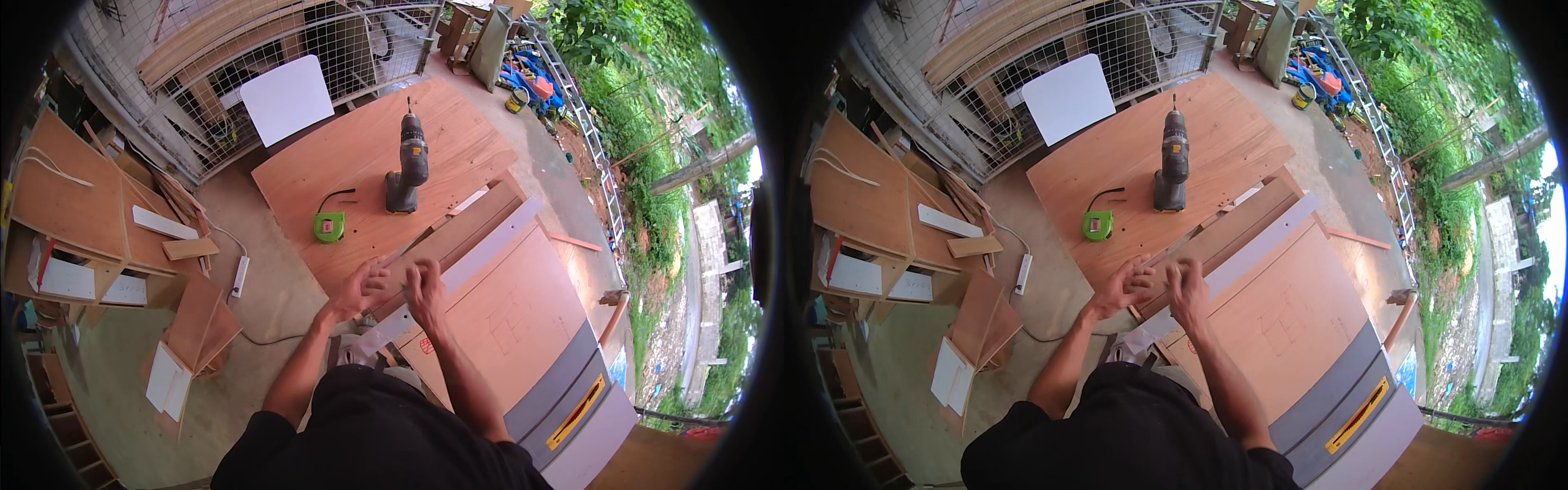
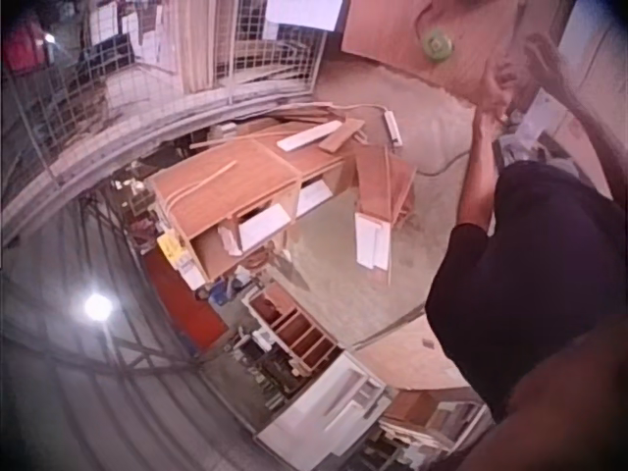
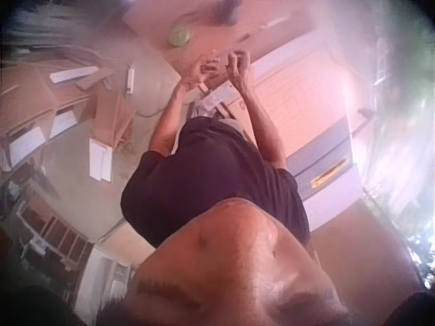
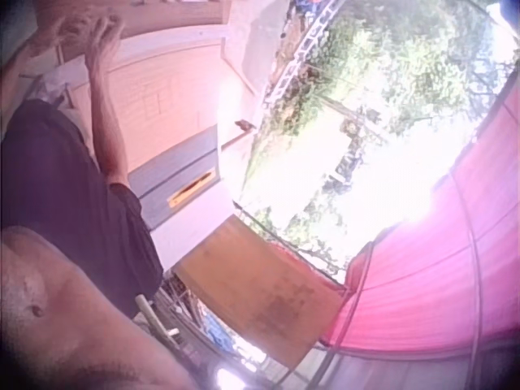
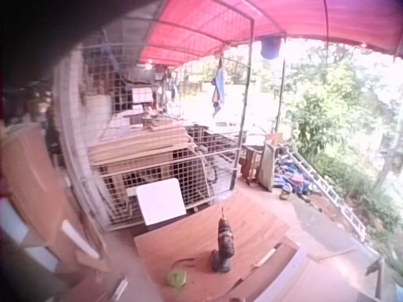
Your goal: The person measures and marks a large sheet of plywood on a table saw using a tape measure and pencil. They then use a cordless drill to fasten screws into the plywood, assembling it with other wooden pieces. The person repeatedly measures and adjusts the setup throughout the process.
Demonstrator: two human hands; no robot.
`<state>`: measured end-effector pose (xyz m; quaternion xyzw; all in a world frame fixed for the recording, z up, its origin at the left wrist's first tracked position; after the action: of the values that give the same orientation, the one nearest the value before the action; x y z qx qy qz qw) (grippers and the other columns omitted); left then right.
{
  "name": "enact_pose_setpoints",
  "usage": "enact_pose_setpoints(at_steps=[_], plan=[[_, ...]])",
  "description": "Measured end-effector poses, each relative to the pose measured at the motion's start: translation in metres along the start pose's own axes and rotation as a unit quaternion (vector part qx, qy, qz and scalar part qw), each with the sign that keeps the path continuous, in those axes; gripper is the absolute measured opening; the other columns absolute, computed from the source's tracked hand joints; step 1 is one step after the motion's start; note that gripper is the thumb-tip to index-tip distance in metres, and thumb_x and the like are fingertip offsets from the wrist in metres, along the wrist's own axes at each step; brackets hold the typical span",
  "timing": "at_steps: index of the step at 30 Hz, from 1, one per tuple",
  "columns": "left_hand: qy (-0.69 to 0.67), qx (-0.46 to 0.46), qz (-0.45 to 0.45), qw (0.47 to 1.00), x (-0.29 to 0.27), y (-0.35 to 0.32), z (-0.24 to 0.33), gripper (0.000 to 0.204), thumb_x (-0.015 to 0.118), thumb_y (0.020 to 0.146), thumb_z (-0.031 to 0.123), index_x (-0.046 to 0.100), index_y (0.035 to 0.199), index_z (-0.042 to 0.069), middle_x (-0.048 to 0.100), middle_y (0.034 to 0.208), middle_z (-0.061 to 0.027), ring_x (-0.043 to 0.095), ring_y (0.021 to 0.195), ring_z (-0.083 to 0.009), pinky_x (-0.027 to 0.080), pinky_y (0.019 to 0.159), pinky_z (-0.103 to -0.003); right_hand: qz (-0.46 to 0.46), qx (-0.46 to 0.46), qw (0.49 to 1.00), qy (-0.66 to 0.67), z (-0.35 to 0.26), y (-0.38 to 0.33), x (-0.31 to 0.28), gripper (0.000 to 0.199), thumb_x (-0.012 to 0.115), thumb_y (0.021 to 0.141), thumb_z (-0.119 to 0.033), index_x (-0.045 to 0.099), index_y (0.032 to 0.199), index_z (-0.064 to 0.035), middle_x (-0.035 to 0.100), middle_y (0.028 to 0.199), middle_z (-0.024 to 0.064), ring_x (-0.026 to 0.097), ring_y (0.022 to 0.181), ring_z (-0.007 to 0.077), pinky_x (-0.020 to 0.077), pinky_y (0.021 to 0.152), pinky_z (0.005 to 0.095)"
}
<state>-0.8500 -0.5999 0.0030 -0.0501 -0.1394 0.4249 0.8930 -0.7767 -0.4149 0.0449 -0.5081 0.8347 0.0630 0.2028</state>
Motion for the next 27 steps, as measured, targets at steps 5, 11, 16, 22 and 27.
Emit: enact_pose_setpoints(at_steps=[5,11,16,22,27], plan=[[-0.047,0.118,0.118,0.985,0.003,-0.013,0.034,0.092,0.096,0.088,0.016,0.045,0.164,0.007,0.068,0.139,-0.0137,0.072,0.123,-0.0229,0.060,0.102,-0.037,-0.108,0.026,0.938,0.328,-0.037,0.044,0.062,0.042,0.047,0.121,-0.039,0.058,0.138,-0.0017,0.078,0.111,0.0150,0.075,0.102,0.0205,0.0580,0.091,0.0335],[0.200,0.140,0.239,0.940,-0.019,-0.015,0.055,0.082,0.102,0.077,0.029,0.063,0.144,0.004,0.076,0.129,-0.0188,0.076,0.117,-0.0307,0.060,0.101,-0.042,0.017,0.021,0.972,0.232,-0.005,0.111,0.049,0.064,0.080,0.104,-0.020,0.042,0.153,-0.0021,0.067,0.131,0.0139,0.070,0.114,0.0207,0.0598,0.092,0.0355],[0.254,0.175,0.288,0.906,-0.030,0.004,0.020,0.081,0.105,0.071,0.031,0.064,0.136,0.005,0.076,0.123,-0.0189,0.076,0.110,-0.0372,0.060,0.095,-0.047,-0.029,-0.017,0.975,0.219,0.004,0.206,0.072,0.073,0.094,0.092,-0.026,0.052,0.148,-0.0039,0.068,0.127,0.0114,0.068,0.112,0.0178,0.0585,0.092,0.0351],[0.330,0.140,0.263,0.896,-0.034,0.032,-0.020,0.076,0.105,0.068,0.022,0.062,0.129,0.007,0.072,0.116,-0.0192,0.071,0.106,-0.0410,0.059,0.094,-0.051,0.081,-0.088,0.973,0.197,-0.033,0.235,0.056,0.039,0.092,0.094,-0.023,0.071,0.122,-0.0052,0.072,0.099,0.0014,0.068,0.087,0.0127,0.0570,0.080,0.0330],[0.569,0.175,0.322,0.737,-0.026,0.023,0.000,0.081,0.102,0.073,0.034,0.064,0.142,0.016,0.066,0.138,-0.0103,0.058,0.131,-0.0384,0.050,0.108,-0.055,0.020,-0.035,0.967,0.252,-0.074,0.206,-0.056,0.033,0.090,0.095,-0.022,0.071,0.117,-0.0063,0.071,0.089,0.0028,0.068,0.072,0.0130,0.0569,0.064,0.0313]])
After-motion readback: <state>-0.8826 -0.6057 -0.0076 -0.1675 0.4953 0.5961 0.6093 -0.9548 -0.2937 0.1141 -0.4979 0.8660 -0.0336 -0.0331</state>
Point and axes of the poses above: each hand's wrist, its own y-axis towards the middle knuckle, its own x-axis out of the palm, z = x × y, the point moved 3 cm from there along y, towards the middle knuckle
